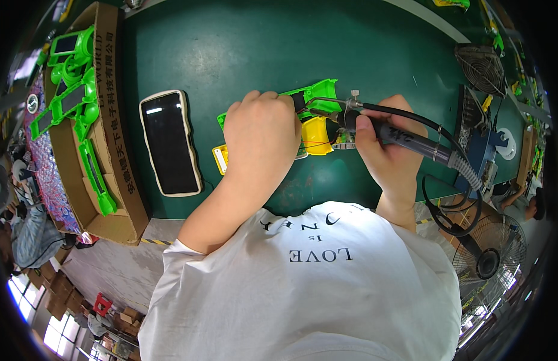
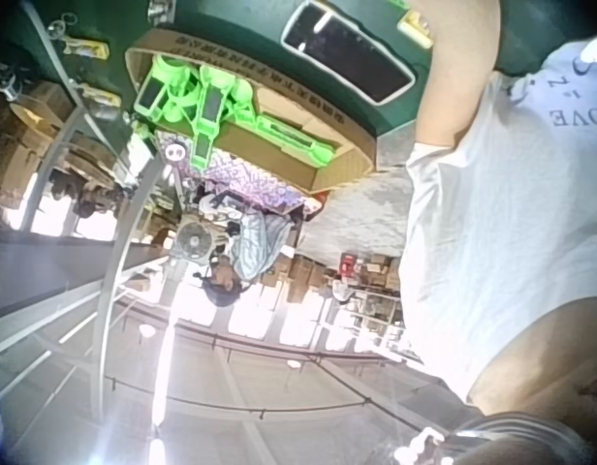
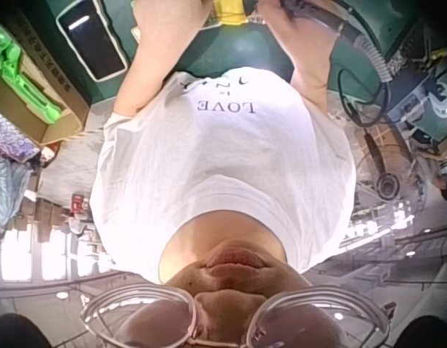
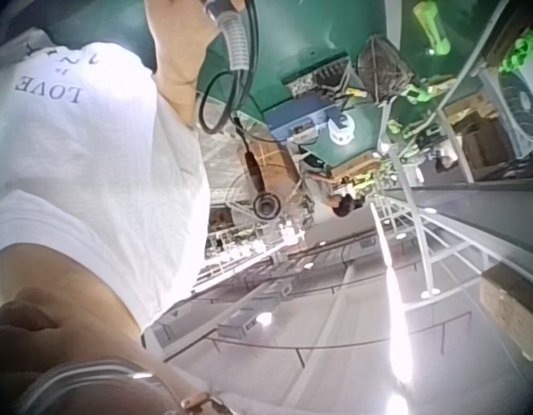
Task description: The person solders wires and circuit boards into flashlight casings using a soldering iron, tests the assembled flashlights, and places them onto the conveyor belt.
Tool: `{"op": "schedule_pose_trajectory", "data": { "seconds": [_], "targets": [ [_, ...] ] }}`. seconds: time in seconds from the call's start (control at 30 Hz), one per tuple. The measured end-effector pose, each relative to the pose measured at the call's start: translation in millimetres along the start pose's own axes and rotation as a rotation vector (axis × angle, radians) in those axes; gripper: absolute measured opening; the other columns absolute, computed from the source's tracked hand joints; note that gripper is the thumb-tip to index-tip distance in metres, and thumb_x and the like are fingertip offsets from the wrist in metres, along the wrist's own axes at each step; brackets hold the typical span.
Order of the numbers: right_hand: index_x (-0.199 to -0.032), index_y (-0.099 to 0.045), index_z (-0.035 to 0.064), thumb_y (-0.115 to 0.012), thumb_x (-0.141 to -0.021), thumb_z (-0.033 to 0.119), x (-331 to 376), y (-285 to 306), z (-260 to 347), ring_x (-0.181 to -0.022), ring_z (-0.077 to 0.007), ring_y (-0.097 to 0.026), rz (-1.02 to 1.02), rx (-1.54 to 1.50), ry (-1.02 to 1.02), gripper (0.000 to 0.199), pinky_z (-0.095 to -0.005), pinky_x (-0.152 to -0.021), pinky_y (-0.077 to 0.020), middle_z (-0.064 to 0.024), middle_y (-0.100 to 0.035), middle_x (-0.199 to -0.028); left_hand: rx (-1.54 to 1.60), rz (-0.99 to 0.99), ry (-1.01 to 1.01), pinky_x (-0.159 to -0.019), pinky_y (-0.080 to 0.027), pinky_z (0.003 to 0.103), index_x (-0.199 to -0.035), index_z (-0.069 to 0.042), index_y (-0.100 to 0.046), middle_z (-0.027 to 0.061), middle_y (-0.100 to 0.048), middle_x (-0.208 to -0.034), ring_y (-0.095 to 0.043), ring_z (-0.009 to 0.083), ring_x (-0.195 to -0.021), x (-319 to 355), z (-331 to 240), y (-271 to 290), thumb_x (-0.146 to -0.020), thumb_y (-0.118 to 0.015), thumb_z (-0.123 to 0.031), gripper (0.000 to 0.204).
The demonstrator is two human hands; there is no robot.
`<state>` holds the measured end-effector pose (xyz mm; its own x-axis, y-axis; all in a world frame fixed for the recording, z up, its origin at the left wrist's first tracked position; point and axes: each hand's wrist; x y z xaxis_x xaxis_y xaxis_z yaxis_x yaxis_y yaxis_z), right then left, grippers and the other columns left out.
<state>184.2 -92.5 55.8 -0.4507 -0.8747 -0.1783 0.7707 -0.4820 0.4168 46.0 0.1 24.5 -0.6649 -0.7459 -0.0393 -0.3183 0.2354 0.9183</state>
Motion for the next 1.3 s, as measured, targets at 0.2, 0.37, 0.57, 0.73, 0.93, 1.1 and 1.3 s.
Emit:
{"op": "schedule_pose_trajectory", "data": {
  "seconds": [0.2,0.37,0.57,0.73,0.93,1.1,1.3],
  "targets": [
    [-0.073,-0.054,-0.0030,-0.065,-0.074,0.003,0.1,0.1,0.4,-0.048,-0.0029,-0.043,-0.016,0.009,0.038,0.013,-0.0170,-0.044,-0.0344,-0.0017,-0.050,-0.058,-0.007,0.006,0.004,-0.057,-0.046,0.034,-0.064,-0.006,-0.061,0.0065,-0.060,-0.064,-0.056,0.0236,-0.063,1.7,-1.3,1.5,-0.064,-0.061,-0.007,0.001],
    [-0.072,-0.054,-0.0030,-0.065,-0.074,0.004,1.5,1.6,-0.1,-0.047,-0.0031,-0.042,-0.003,0.005,0.024,0.014,-0.0171,-0.043,-0.0339,-0.0011,-0.049,-0.056,-0.006,0.039,-0.003,-0.058,-0.046,0.034,-0.065,-0.006,-0.062,0.0063,-0.060,-0.065,-0.057,0.0235,-0.065,1.2,1.7,2.3,-0.064,-0.061,-0.007,0.002],
    [-0.072,-0.053,-0.0025,-0.066,-0.074,0.006,0.2,1.3,-0.3,-0.047,-0.0030,-0.042,0.000,0.018,0.022,0.015,-0.0171,-0.043,-0.0339,-0.0010,-0.049,-0.055,-0.007,0.072,0.001,-0.059,-0.046,0.034,-0.065,-0.006,-0.062,0.0064,-0.061,-0.067,-0.058,0.0234,-0.067,-1.1,0.3,3.5,-0.064,-0.061,-0.007,0.002],
    [-0.072,-0.054,-0.0023,-0.066,-0.074,0.006,0.6,0.4,-2.7,-0.047,-0.0032,-0.043,-0.001,0.018,0.010,0.014,-0.0171,-0.044,-0.0343,-0.0011,-0.049,-0.055,-0.046,0.071,0.007,-0.058,-0.046,0.034,-0.063,-0.006,-0.062,0.0069,-0.060,-0.065,-0.057,0.0233,-0.065,-2.0,-2.1,2.7,-0.064,-0.060,-0.008,0.003],
    [-0.073,-0.055,-0.0019,-0.066,-0.074,0.006,1.2,0.2,-4.8,-0.046,-0.0033,-0.043,0.005,0.012,0.020,0.014,-0.0172,-0.043,-0.0348,-0.0012,-0.050,-0.055,-0.049,0.058,0.013,-0.058,-0.046,0.035,-0.062,-0.005,-0.062,0.0069,-0.060,-0.064,-0.057,0.0232,-0.065,-1.4,-4.0,2.2,-0.064,-0.060,-0.008,0.004],
    [-0.072,-0.055,-0.0021,-0.065,-0.074,0.006,2.2,-1.3,-5.7,-0.046,-0.0034,-0.044,-0.007,-0.005,-0.006,0.013,-0.0172,-0.043,-0.0351,-0.0012,-0.049,-0.055,-0.053,0.048,0.021,-0.058,-0.045,0.034,-0.062,-0.006,-0.061,0.0069,-0.060,-0.064,-0.057,0.0230,-0.065,-1.2,-4.1,0.9,-0.064,-0.060,-0.008,0.003],
    [-0.071,-0.055,-0.0023,-0.066,-0.073,0.006,1.5,-1.9,-5.8,-0.046,-0.0037,-0.044,0.001,-0.007,0.022,0.014,-0.0175,-0.043,-0.0350,-0.0015,-0.050,-0.056,-0.055,0.048,0.031,-0.058,-0.045,0.035,-0.062,-0.006,-0.061,0.0069,-0.060,-0.064,-0.057,0.0231,-0.065,-1.6,-4.0,0.0,-0.064,-0.060,-0.008,0.003]
  ]
}}
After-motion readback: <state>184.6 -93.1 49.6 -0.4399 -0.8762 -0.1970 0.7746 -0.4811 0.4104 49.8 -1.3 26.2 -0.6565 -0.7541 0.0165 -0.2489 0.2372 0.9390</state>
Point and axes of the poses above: each hand's wrist, its own x-axis away from the middle knuckle, its own y-axis out of the back of the hand, z = x × y
